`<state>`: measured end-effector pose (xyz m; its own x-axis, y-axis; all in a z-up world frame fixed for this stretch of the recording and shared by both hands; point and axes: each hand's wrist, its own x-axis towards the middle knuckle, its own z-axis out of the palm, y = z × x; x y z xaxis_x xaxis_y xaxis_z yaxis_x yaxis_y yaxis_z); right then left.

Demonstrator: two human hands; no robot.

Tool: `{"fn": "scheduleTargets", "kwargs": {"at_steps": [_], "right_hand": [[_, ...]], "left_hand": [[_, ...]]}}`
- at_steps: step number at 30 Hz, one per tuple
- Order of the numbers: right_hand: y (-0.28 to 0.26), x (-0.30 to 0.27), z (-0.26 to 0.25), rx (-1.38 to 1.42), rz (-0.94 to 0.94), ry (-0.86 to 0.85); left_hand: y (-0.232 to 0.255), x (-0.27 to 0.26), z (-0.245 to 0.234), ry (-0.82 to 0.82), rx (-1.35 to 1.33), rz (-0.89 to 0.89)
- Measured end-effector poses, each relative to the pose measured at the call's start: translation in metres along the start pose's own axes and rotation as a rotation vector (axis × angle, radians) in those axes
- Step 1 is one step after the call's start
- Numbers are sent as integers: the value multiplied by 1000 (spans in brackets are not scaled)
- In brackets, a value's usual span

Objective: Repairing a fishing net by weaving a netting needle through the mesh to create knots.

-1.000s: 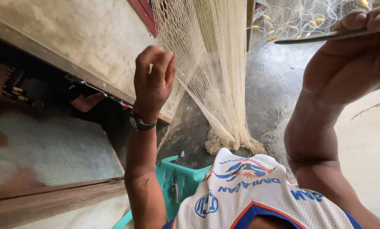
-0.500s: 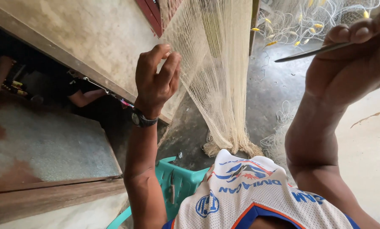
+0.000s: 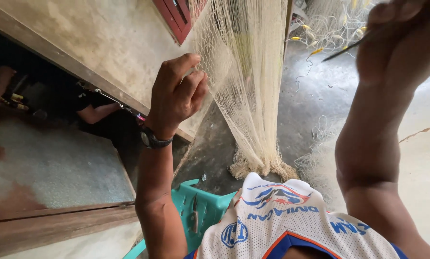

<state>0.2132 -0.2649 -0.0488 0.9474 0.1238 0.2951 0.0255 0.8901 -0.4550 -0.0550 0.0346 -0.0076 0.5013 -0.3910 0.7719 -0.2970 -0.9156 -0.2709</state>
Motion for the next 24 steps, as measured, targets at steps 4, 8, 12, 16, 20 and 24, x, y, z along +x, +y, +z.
{"fn": "scheduleTargets", "kwargs": {"at_steps": [4,8,12,16,20,24], "right_hand": [[-8,-58,11,-118,-69,-179],[-14,-72,-11,-150,-59,-126],[-23,-82,-27,-190,-64,-71],[-21,-95,-25,-376,-120,-87],[-20,-103,-29,-424,-5,-144],[-26,-105,-40,-426,159,-182]], "left_hand": [[2,3,1,10,-94,6],[5,8,4,55,-66,49],[9,15,6,-2,-162,55],[11,31,9,-212,-387,-71],[17,27,14,-14,-413,-194],[23,29,14,-77,-529,-137]]}}
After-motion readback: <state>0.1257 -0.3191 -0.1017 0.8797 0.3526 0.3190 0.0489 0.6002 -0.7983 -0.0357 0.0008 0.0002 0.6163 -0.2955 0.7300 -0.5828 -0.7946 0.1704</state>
